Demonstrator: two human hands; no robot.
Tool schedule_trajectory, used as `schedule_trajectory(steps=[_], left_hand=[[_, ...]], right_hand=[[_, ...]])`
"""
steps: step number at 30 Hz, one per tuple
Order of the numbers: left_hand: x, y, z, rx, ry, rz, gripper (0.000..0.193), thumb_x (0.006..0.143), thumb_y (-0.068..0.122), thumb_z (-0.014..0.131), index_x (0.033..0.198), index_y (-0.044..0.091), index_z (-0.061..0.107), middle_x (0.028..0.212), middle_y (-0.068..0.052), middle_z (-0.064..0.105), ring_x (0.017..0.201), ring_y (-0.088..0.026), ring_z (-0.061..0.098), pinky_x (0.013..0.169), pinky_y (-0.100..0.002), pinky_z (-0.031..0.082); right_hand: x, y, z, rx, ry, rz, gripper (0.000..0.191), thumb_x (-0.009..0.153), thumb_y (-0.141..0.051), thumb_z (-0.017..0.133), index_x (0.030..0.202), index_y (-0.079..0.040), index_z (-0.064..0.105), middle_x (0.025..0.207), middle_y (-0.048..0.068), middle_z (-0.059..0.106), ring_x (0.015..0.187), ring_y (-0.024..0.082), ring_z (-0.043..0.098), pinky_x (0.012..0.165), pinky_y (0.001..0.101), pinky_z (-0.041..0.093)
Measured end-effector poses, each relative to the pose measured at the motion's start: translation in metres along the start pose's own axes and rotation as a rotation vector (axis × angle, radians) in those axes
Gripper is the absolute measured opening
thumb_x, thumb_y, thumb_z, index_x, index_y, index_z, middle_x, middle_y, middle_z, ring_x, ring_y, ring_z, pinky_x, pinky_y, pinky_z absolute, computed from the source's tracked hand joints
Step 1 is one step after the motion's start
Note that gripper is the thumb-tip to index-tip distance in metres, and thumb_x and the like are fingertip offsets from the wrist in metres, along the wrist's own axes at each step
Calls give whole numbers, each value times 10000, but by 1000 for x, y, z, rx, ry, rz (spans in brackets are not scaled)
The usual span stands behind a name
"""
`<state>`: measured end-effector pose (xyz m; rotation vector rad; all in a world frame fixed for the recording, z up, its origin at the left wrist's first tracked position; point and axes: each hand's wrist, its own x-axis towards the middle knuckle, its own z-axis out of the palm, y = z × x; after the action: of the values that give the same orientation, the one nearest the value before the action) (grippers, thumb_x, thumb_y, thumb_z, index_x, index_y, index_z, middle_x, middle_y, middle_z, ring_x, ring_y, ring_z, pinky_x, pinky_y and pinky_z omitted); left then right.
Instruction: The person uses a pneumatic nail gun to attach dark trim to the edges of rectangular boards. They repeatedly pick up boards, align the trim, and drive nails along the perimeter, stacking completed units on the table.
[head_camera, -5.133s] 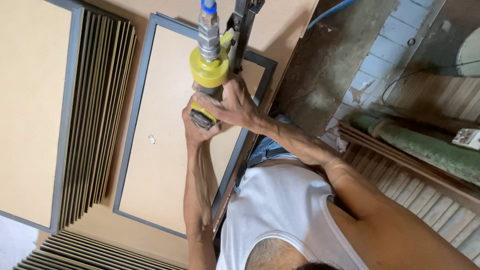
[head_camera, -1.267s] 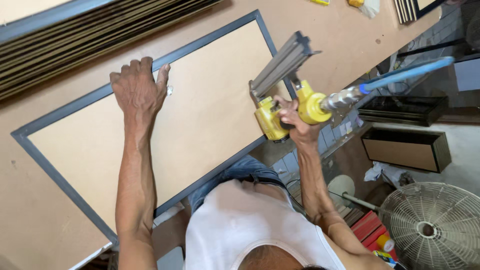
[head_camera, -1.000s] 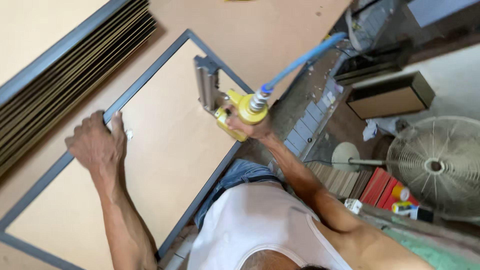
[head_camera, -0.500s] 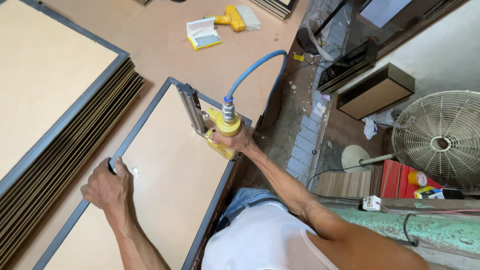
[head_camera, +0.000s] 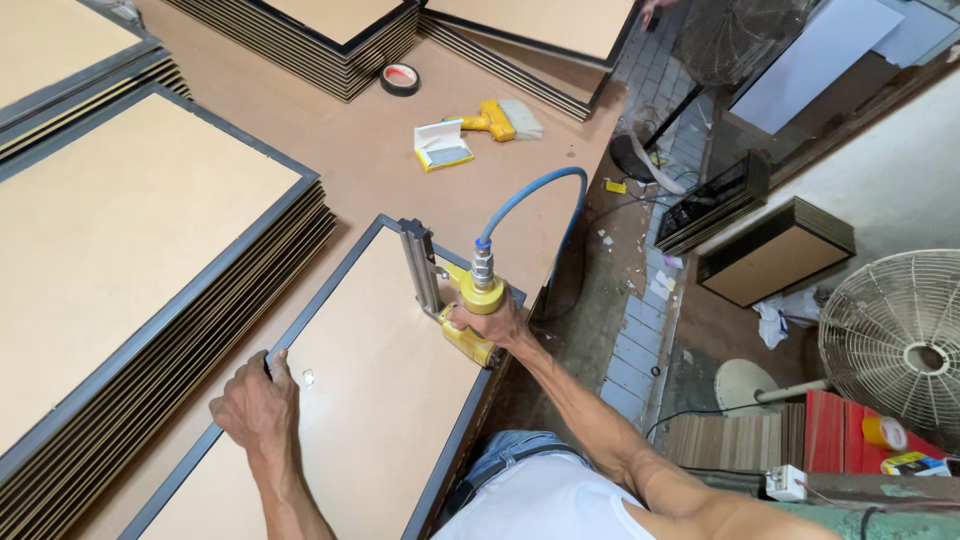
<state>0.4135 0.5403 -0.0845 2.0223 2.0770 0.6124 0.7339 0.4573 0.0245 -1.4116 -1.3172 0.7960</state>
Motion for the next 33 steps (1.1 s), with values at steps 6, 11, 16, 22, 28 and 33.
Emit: schedule_trajectory(steps=[6, 11, 16, 22, 28, 33], left_hand=[[2, 6, -13, -93, 2, 1, 471, 993, 438, 664, 1241, 43, 726, 1099, -190, 756, 1000, -321, 707, 899, -499, 484], [7, 7, -17, -247, 69, -75, 732, 1035, 470, 607, 1497, -87, 490, 1151, -251, 696, 1108, -381, 641, 1039, -524, 458], [4, 5, -16, -419, 233, -31, 779, 1108, 467, 508, 1548, -160, 369, 1307, -339, 619, 1067, -409, 632, 950, -572, 432], [7, 11, -18, -73, -60, -24, 578, 1018, 518, 553, 1338, 44, 640, 1015, -215, 751, 919, -353, 709, 890, -498, 510], [8, 13, -19, 43, -86, -30, 521, 987, 525, 574, 1191, 76, 740, 1002, -146, 769, 879, -312, 726, 819, -474, 513], [8, 11, -13, 43, -57, -4, 519, 990, 530, 572, 1174, 78, 748, 962, -141, 772, 876, -301, 720, 855, -465, 506]], right_hand=[[3, 3, 1, 74, 3, 13, 165, 779, -52, 752, 696, -59, 609, 611, 18, 610, 591, 110, 611, 646, 296, 559], [8, 3, -1, 17, -6, 30, 145, 762, -56, 750, 688, -58, 625, 606, 17, 643, 582, 119, 636, 630, 299, 561], [4, 10, -3, 54, -14, 0, 161, 784, -63, 755, 689, -53, 625, 612, 20, 632, 592, 122, 627, 650, 299, 568], [9, 11, -2, 4, 4, 72, 119, 773, -64, 739, 694, -41, 653, 630, 30, 681, 602, 127, 673, 638, 300, 567], [10, 7, -3, 181, 8, 81, 95, 749, -48, 739, 730, -46, 646, 622, 45, 648, 580, 139, 651, 610, 306, 566], [9, 11, -5, 31, -16, 58, 157, 794, -57, 736, 673, -22, 644, 623, 55, 672, 592, 139, 658, 613, 299, 569]])
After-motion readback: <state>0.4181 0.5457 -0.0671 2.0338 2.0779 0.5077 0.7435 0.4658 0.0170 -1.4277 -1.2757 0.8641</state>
